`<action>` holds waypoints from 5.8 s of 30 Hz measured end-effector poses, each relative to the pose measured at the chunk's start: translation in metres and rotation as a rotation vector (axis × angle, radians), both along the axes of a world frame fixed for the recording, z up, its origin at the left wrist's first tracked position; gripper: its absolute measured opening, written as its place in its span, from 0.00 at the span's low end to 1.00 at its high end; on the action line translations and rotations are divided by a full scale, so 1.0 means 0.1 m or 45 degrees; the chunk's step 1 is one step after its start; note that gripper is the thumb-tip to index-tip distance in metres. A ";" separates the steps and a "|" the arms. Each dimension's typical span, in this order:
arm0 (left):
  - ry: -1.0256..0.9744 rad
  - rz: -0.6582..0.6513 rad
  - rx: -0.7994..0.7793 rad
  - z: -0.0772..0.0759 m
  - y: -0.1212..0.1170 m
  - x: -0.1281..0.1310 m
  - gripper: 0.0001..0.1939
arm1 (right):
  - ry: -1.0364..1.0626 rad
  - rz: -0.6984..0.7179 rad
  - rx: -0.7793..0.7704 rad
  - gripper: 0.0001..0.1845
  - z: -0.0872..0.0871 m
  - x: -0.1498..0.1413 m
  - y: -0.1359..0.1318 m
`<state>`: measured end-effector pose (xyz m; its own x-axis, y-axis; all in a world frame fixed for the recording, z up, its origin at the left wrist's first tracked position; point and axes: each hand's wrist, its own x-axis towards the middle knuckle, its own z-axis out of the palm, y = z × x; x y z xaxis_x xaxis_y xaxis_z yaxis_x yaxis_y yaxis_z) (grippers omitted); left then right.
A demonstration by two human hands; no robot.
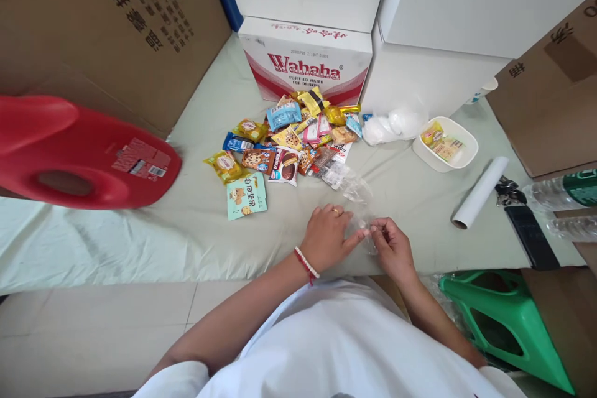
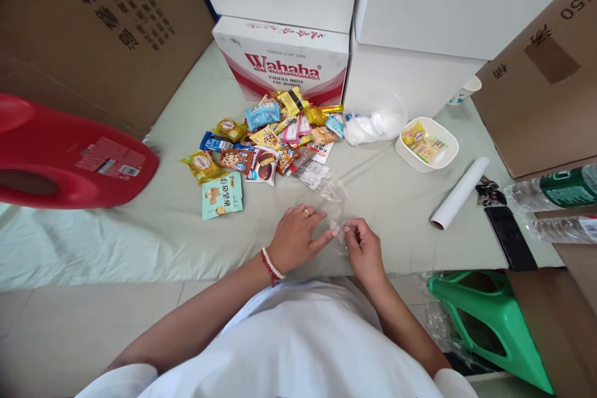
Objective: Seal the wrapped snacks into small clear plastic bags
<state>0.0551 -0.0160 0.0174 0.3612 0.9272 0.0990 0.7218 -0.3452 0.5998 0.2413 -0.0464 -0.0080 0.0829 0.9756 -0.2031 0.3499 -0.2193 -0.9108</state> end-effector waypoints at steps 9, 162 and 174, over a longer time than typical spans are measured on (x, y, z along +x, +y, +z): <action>0.071 0.112 0.084 -0.13 0.06 0.03 0.19 | 0.032 0.016 0.000 0.15 -0.06 0.00 -0.02; 0.380 -0.120 -0.114 -0.51 -0.05 -1.04 0.53 | -0.892 1.321 0.500 0.23 0.19 -0.11 0.92; 0.365 0.156 0.027 -0.54 -0.22 -1.06 0.35 | -0.886 0.902 0.471 0.18 0.50 -1.07 1.83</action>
